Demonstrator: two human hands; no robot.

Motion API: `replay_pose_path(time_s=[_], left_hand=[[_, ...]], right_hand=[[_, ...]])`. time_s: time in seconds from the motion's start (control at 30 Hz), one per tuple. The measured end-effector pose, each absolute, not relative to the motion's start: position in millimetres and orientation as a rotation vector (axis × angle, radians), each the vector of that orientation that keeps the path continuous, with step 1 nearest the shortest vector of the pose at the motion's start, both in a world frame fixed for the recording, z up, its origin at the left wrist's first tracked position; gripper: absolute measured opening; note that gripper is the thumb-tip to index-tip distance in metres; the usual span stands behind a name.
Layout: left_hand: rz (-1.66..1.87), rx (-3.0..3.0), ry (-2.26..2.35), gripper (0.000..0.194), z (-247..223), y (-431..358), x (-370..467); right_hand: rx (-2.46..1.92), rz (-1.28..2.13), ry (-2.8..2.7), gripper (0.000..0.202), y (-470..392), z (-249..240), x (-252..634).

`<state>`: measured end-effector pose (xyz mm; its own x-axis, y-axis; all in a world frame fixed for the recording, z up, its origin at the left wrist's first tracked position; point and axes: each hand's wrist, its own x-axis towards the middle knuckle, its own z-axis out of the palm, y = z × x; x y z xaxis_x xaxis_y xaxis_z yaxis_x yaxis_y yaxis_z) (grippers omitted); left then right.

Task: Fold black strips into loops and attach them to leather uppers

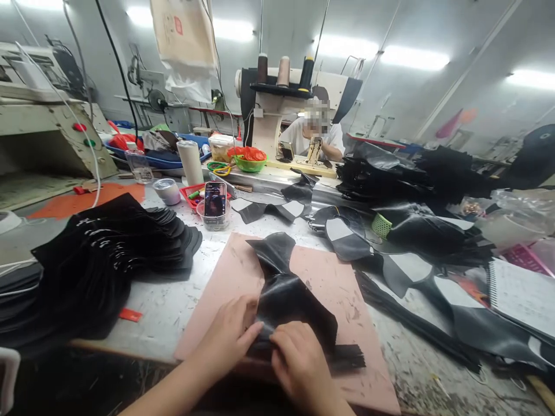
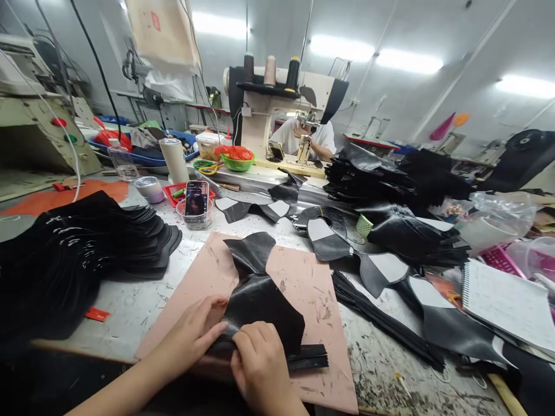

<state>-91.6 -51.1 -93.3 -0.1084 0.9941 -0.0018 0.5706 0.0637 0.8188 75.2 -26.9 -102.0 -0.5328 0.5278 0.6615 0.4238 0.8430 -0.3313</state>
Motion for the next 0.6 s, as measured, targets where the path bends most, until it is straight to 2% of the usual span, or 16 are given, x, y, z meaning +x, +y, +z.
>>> replay_pose_path(time_s=[0.1, 0.23, 0.37, 0.47, 0.6], left_hand=[[1.056, 1.067, 1.518, 0.041, -85, -50, -84], [1.031, 0.611, 1.237, 0.047, -82, -48, -72], [1.006, 0.633, 1.241, 0.046, -91, -50, -66], [0.961, 0.732, 1.316, 0.046, -100, -54, -68], [0.901, 0.838, 1.374, 0.045, -103, -68, -75]], right_hand=[[-0.685, 0.248, -2.016, 0.023, -28, -98, 80], [-0.714, 0.262, -1.933, 0.02, -36, -101, 81], [-1.056, 0.409, -1.823, 0.009, -37, -115, 88], [-1.388, 0.389, -1.721, 0.016, -29, -122, 118], [-1.767, 0.262, -1.494, 0.022, -7, -114, 200]])
